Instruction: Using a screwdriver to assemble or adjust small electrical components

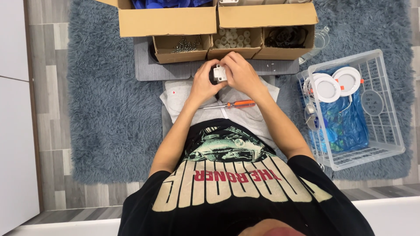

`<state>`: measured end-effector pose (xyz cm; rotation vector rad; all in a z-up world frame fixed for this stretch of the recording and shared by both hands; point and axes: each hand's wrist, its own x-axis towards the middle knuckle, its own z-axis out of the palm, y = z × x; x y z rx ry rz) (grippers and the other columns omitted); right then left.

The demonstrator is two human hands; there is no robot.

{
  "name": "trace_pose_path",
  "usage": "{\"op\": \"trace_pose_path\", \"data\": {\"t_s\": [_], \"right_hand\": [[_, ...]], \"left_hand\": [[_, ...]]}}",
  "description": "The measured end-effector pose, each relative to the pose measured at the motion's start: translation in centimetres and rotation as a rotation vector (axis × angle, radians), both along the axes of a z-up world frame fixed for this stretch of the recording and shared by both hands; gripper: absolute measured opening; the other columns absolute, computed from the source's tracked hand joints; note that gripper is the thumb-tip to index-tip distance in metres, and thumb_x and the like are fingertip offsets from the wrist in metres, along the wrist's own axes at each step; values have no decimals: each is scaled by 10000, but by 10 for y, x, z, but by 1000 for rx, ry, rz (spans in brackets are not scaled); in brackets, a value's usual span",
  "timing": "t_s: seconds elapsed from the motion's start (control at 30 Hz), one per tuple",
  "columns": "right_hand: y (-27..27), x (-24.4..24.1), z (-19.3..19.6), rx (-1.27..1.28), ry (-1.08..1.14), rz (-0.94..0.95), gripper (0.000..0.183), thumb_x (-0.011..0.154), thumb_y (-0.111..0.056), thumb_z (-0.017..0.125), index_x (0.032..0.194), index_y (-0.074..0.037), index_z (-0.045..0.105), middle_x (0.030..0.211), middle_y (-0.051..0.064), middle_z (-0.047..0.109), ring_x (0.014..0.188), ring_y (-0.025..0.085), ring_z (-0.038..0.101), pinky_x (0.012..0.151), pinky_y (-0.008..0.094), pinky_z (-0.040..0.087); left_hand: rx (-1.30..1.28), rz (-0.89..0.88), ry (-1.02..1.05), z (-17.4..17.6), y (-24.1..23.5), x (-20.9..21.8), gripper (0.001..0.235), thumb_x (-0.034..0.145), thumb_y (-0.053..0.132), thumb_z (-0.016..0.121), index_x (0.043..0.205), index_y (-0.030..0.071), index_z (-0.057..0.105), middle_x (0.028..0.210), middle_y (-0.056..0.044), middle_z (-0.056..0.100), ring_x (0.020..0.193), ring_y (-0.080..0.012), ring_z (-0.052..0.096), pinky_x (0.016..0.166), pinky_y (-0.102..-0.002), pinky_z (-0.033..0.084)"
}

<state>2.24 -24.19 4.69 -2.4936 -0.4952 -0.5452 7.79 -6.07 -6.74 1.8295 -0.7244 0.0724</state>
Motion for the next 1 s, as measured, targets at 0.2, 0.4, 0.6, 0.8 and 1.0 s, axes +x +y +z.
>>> {"op": "trace_pose_path", "data": {"t_s": [0.2,0.4,0.6,0.8,1.0], "right_hand": [[0,2,3,-6,-32,14,107,1039,34,617,1039,-57,673,940,106,625,920,357,710,766,415,620],[-1,3,-1,-31,-49,16,106,1034,31,619,1032,-59,674,925,103,615,899,343,709,755,397,619],[-3,4,-2,-22,-42,66,130,1016,60,610,1019,-52,678,935,120,618,891,376,706,779,421,619],[7,-2,13,135,106,16,172,951,91,630,1087,19,707,1059,137,643,861,310,643,741,397,544],[7,-1,11,135,93,11,165,948,105,636,1076,28,704,1048,132,645,817,281,645,706,371,546]], "left_hand": [[5,-5,21,0,-1,1,846,678,330,1065,1394,169,645,1254,-69,749,1190,-314,728,1050,-479,542],[-7,-11,-6,-2,-1,3,845,664,302,1065,1388,172,649,1241,-75,749,1171,-328,733,1032,-483,549],[-2,-8,-8,-1,1,1,859,636,294,1079,1375,185,655,1227,-69,755,1160,-329,738,1017,-491,555],[72,-14,-20,35,5,-7,790,665,156,1002,1348,49,620,1268,-125,752,1135,-334,744,1008,-430,580],[67,-17,-27,37,5,-6,798,661,164,995,1352,47,613,1266,-127,754,1137,-330,747,1006,-434,585]]}}
